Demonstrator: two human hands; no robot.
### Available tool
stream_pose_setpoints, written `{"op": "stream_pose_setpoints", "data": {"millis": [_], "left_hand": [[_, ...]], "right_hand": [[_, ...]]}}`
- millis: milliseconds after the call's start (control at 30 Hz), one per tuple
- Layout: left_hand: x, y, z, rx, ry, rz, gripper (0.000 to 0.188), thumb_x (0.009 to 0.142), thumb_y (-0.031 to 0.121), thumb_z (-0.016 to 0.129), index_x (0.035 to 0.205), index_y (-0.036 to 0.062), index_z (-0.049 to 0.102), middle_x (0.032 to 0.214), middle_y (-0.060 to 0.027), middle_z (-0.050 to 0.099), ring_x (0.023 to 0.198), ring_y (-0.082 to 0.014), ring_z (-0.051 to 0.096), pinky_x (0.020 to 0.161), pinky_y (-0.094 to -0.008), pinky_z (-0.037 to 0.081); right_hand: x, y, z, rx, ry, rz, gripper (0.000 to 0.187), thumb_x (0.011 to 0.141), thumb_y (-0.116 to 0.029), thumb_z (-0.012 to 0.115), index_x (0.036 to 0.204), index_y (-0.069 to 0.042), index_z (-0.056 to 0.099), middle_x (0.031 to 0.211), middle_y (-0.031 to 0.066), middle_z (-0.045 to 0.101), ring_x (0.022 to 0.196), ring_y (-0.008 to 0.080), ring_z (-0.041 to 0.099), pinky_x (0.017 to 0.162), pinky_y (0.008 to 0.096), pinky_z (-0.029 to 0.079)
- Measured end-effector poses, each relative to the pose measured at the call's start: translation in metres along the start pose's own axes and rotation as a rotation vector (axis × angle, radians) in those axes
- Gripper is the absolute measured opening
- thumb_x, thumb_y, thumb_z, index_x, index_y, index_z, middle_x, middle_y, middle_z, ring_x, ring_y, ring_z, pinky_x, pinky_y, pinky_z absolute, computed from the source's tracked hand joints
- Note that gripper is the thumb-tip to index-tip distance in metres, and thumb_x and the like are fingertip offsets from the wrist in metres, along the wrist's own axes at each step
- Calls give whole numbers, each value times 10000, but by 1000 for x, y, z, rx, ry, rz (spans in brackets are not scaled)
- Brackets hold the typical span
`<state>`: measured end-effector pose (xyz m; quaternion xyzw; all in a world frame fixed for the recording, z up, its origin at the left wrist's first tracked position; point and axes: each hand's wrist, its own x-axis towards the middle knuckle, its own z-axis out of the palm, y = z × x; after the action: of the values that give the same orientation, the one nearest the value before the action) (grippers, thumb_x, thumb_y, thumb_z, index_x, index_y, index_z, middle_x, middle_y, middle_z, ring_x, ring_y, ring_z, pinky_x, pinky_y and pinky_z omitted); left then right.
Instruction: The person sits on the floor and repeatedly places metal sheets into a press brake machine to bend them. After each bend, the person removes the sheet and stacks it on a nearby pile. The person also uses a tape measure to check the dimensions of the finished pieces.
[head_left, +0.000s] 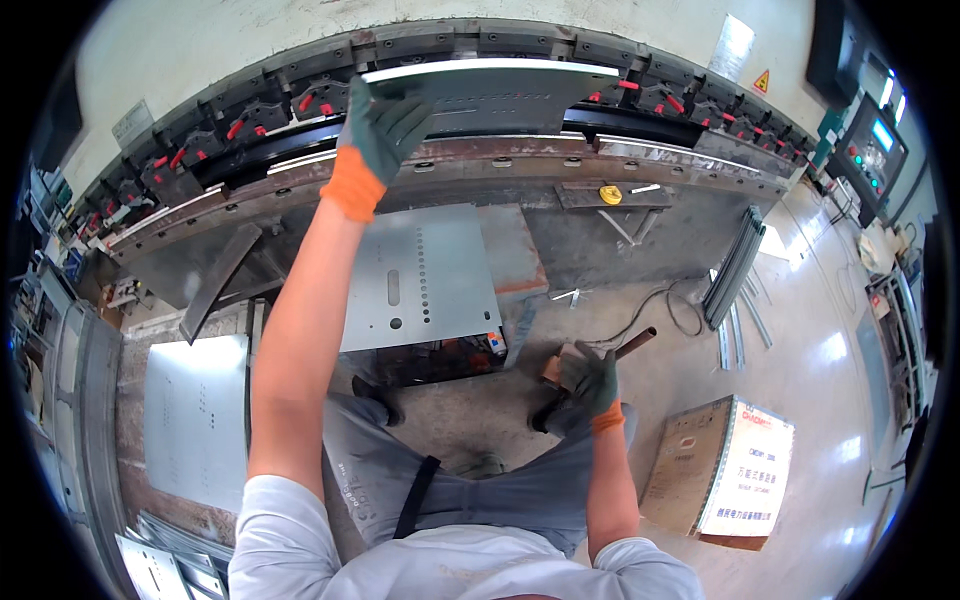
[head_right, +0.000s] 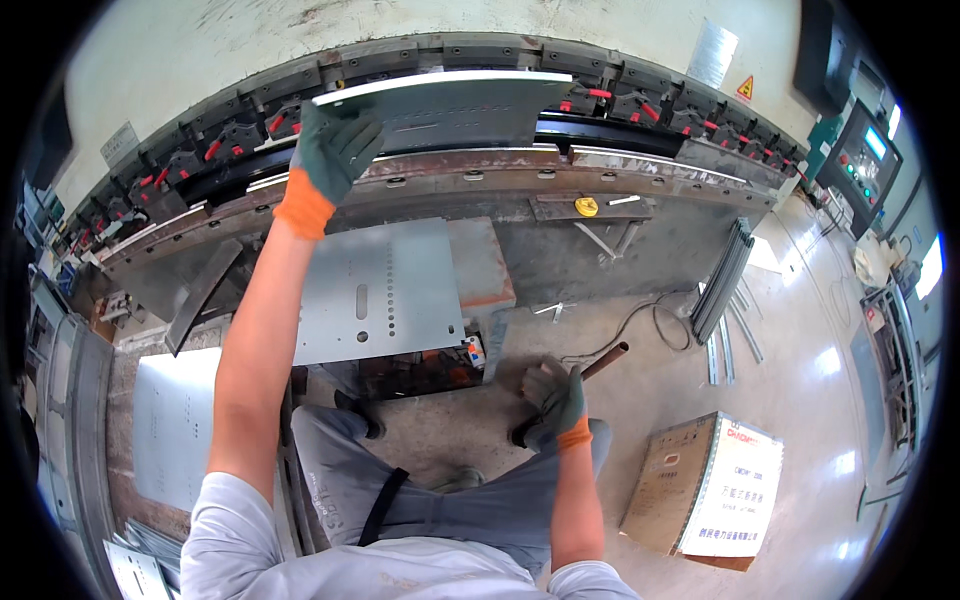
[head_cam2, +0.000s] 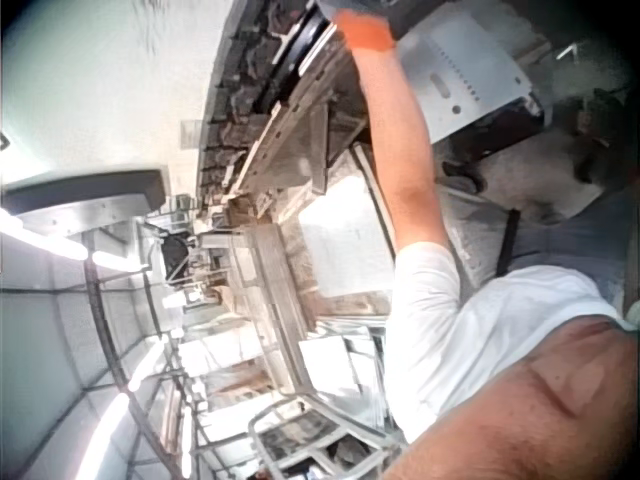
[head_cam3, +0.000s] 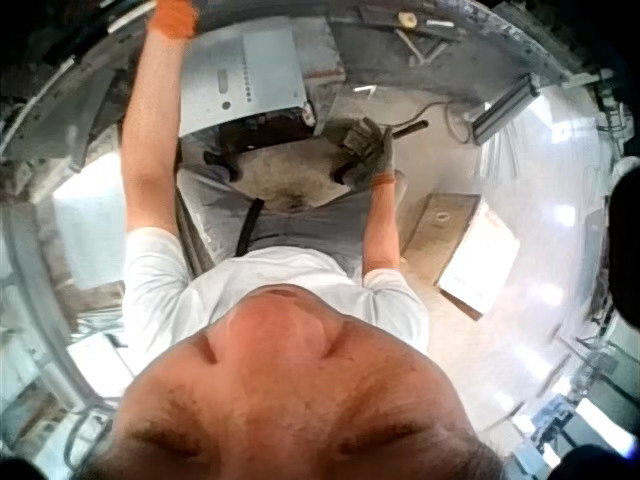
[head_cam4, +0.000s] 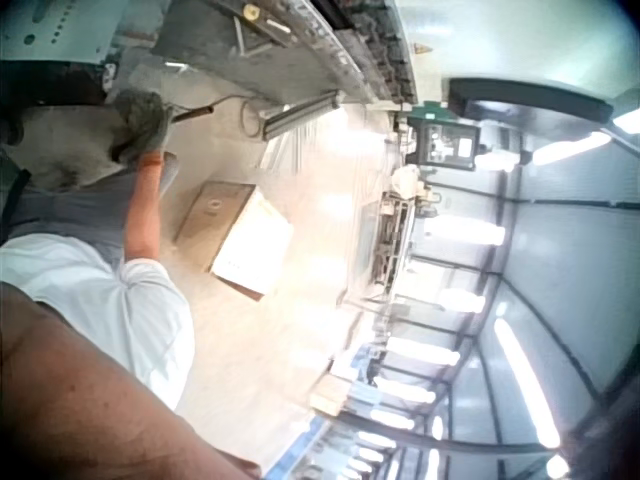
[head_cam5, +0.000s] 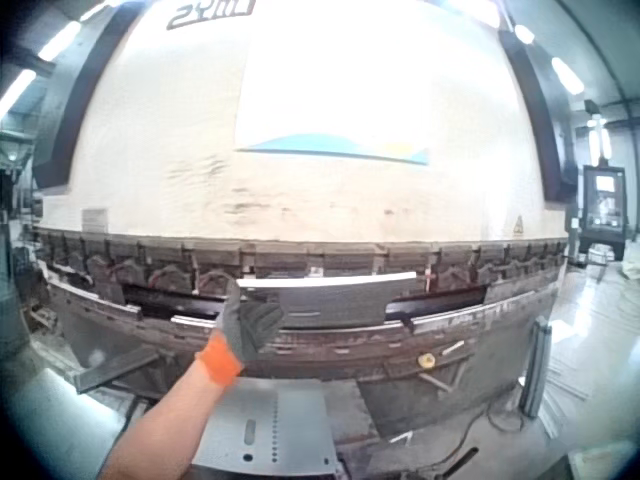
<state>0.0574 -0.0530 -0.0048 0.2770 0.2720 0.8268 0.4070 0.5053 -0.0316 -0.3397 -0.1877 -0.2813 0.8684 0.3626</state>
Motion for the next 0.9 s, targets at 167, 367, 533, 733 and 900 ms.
{"op": "stream_pose_setpoints", "data": {"millis": [167, 367, 533, 733, 900], "left_hand": [[0, 8, -14, -120, 10, -226, 1161, 794, 842, 463, 1441, -108, 307, 1449, -289, 436, 1319, -410, 480, 1100, -502, 415], [43, 23, -18, -21, 82, -358, 1018, 879, 766, 395, 1355, -133, 416, 1349, -337, 511, 1205, -425, 574, 1032, -490, 483], [50, 10, -23, 108, 6, -341, 848, 948, 613, 327, 1295, -146, 478, 1280, -328, 575, 1161, -413, 612, 1000, -482, 510], [50, 6, -14, 31, 36, -363, 704, 956, 560, 369, 1302, -39, 501, 1269, -307, 586, 1152, -421, 615, 982, -528, 510], [38, 12, -14, 94, 89, -330, 675, 970, 542, 351, 1260, -38, 536, 1247, -295, 612, 1145, -398, 630, 982, -520, 508]], "right_hand": [[-27, 73, -66, -50, 267, 221, 535, 985, -521, 510, 1289, -85, 561, 1200, 160, 649, 1059, 323, 644, 890, 434, 527], [-17, 83, -69, -73, 293, 303, 422, 993, -397, 540, 1277, -84, 559, 1191, 188, 648, 1073, 352, 633, 863, 454, 535], [-15, 81, -80, -22, 265, 303, 432, 976, -397, 585, 1266, -78, 562, 1179, 200, 651, 1048, 379, 637, 857, 466, 533], [-12, 91, -108, 6, 167, 220, 424, 968, -404, 594, 1260, -97, 573, 1178, 184, 657, 1034, 360, 645, 836, 476, 531], [-14, 90, -88, -55, 267, 290, 414, 969, -414, 591, 1240, -101, 585, 1181, 169, 659, 1036, 346, 644, 829, 466, 532]]}}
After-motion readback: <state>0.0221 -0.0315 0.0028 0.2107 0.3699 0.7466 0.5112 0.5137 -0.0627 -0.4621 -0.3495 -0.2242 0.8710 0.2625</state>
